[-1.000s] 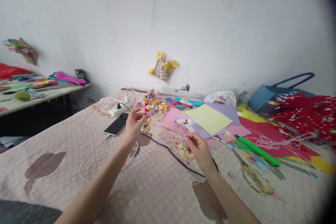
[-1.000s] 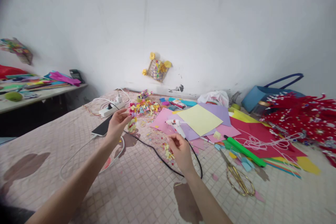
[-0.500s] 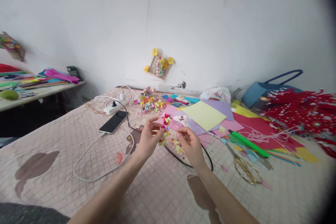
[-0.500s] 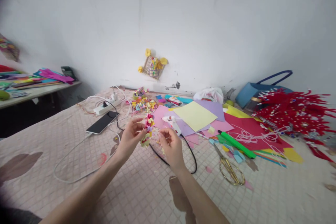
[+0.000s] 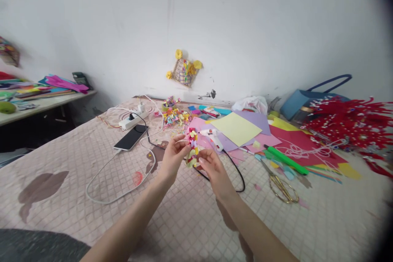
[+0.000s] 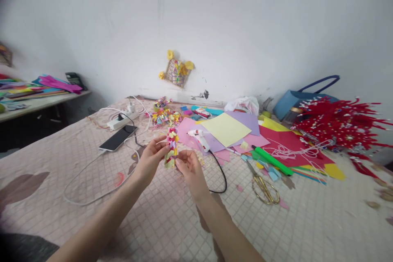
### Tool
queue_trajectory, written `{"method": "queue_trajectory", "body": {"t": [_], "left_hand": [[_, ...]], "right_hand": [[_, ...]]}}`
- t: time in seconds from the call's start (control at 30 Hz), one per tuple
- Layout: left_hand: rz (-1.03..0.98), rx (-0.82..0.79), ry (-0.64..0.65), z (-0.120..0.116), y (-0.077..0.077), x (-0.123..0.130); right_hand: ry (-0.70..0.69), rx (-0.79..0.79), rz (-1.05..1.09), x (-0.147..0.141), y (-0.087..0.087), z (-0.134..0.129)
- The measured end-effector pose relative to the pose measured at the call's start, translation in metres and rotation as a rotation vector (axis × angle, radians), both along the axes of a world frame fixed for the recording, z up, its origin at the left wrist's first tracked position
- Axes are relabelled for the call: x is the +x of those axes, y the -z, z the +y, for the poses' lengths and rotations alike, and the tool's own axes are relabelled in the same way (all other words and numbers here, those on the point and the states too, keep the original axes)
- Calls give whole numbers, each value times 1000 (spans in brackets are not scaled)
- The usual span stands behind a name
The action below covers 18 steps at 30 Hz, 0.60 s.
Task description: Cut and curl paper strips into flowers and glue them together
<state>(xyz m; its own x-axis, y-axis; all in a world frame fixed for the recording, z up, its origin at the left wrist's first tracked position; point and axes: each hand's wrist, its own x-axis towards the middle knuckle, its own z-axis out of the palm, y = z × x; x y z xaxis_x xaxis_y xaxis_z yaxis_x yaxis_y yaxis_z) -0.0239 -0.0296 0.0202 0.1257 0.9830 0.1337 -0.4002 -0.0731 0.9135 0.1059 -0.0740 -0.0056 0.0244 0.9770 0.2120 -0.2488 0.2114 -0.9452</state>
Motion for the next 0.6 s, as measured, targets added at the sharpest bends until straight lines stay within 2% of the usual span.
{"method": "queue_trajectory", "body": {"t": [0.33,0.6], "left_hand": [[-30,26,-13,-5,2,6],[106,132,-67,-14,2,11]], "right_hand": [[-65,-156,240,-7,3,-2],[-110,-163,338,-10,1,-1]]}}
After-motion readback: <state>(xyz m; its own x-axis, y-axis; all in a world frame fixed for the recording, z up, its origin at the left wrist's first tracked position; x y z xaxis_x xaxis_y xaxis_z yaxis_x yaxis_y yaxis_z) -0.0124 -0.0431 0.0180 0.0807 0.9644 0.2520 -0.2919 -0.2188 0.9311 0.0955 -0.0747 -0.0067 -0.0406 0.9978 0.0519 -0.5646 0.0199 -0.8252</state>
